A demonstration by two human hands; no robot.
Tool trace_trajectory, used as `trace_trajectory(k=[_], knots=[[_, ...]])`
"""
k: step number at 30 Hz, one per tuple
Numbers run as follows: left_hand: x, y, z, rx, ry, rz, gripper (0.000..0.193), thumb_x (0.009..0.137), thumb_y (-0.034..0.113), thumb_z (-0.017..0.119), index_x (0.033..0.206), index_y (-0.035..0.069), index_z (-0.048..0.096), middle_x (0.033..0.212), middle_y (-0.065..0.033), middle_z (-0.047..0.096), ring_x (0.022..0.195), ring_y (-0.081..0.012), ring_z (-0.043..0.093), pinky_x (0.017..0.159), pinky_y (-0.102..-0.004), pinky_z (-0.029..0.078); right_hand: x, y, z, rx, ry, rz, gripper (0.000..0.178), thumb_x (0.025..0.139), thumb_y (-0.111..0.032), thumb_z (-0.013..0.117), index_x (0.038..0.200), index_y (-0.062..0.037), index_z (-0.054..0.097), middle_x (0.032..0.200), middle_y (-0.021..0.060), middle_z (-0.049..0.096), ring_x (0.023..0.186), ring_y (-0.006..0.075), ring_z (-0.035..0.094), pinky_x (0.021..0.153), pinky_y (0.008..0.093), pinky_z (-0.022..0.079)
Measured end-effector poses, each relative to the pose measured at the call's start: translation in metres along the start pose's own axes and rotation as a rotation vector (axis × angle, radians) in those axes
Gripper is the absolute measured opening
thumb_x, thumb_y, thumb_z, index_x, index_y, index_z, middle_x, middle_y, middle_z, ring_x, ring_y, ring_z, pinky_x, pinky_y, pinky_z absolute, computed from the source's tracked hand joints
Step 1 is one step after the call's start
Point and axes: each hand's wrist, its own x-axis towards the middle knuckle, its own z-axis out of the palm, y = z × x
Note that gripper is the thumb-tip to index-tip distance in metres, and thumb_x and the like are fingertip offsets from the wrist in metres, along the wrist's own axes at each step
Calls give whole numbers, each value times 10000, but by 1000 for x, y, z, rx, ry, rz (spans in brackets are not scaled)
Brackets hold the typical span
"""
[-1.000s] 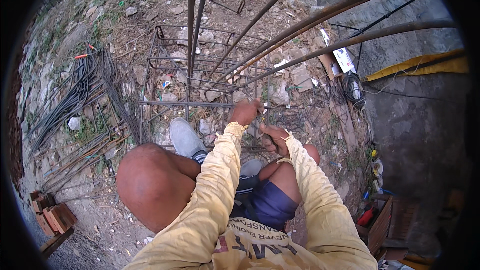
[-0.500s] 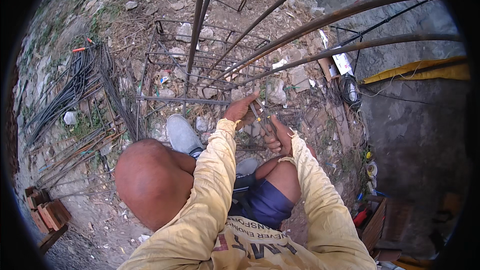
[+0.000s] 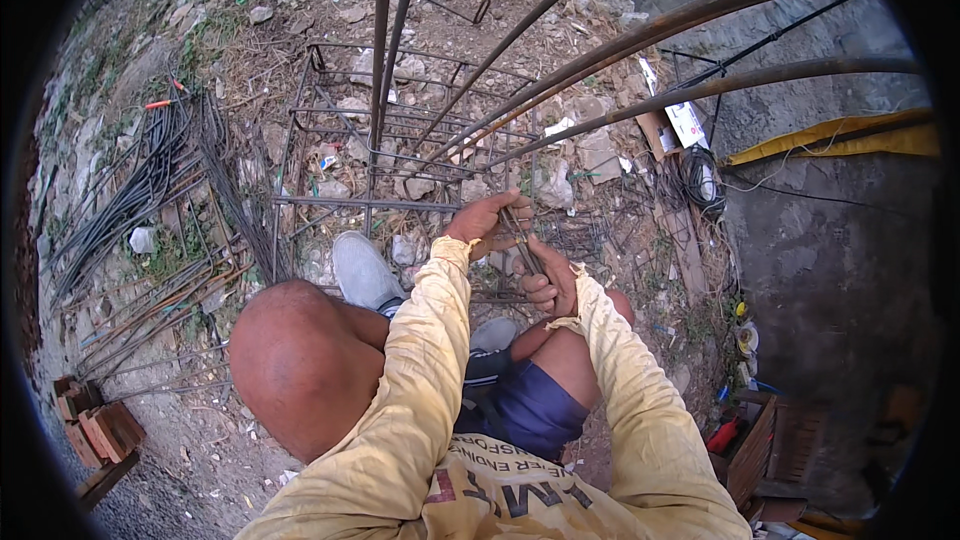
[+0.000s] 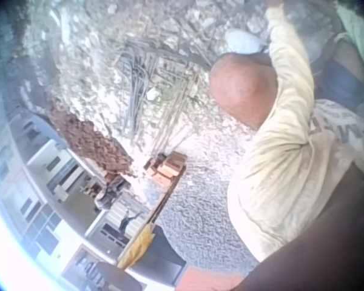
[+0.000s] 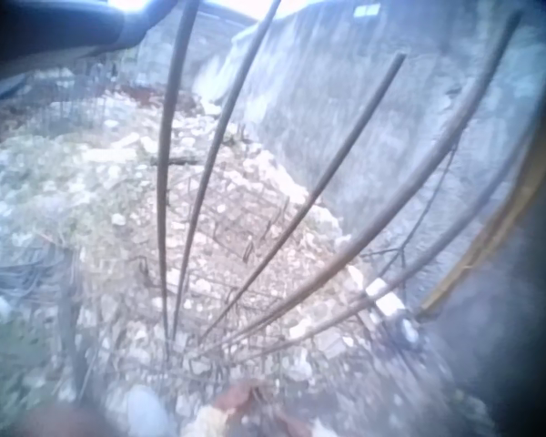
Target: The person assembles a rebar cage by positioning vertical steel bars and tying them together with wire. They place a pre-bent rebar ring around the vertical bars and secure it by twisting wire ties at multiple intersections.
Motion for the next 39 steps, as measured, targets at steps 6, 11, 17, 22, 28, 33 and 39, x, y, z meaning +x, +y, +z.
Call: trace_trajectory(k=[6,11,17,22,28,33,39], knots=[[33,-23,17,102,292,232,365,975,303,453,904,-23,600,768,-105,665,698,-180,659,660,-340,508,26,25,-16,-1048,769,-640,531,930,-502,541,1135,-14,572,861,173,660,763,296,665,698,393,531],[37,-26,16,182,381,231,384,947,393,510,899,25,607,746,-76,643,671,-170,617,623,-348,472,35,40,-11,-1282,947,-830,511,960,-486,476,1158,-28,582,942,226,647,854,372,633,790,411,501],[3,-6,7,79,223,142,394,909,465,601,928,72,629,818,-34,651,705,-146,594,649,-286,451,12,16,-28,95,-96,-54,617,941,-649,389,1009,-72,594,591,21,498,415,129,405,419,306,373],[33,-31,8,-89,146,281,382,944,441,551,927,67,624,835,-44,664,755,-156,610,675,-316,456,14,21,-15,-40,92,-97,646,895,-690,445,1007,-73,599,674,36,570,463,135,468,443,287,410],[50,-35,7,121,381,281,374,966,405,506,893,57,618,826,-72,678,731,-161,624,641,-297,457,14,30,7,-1243,939,-804,607,878,-502,621,1202,9,567,949,175,643,917,320,639,822,402,503],[52,-36,14,131,377,279,416,941,458,544,902,51,623,820,-66,676,720,-153,623,626,-275,439,27,41,-13,-1457,1112,-921,614,892,-520,593,1205,9,573,938,180,632,856,304,637,772,385,505],[10,-6,-25,339,120,96,492,890,547,602,971,63,641,881,-31,667,832,-139,610,709,-291,433,1,11,-4,-153,222,-226,601,915,-611,504,1026,-35,639,656,-1,585,443,98,476,391,259,347]])
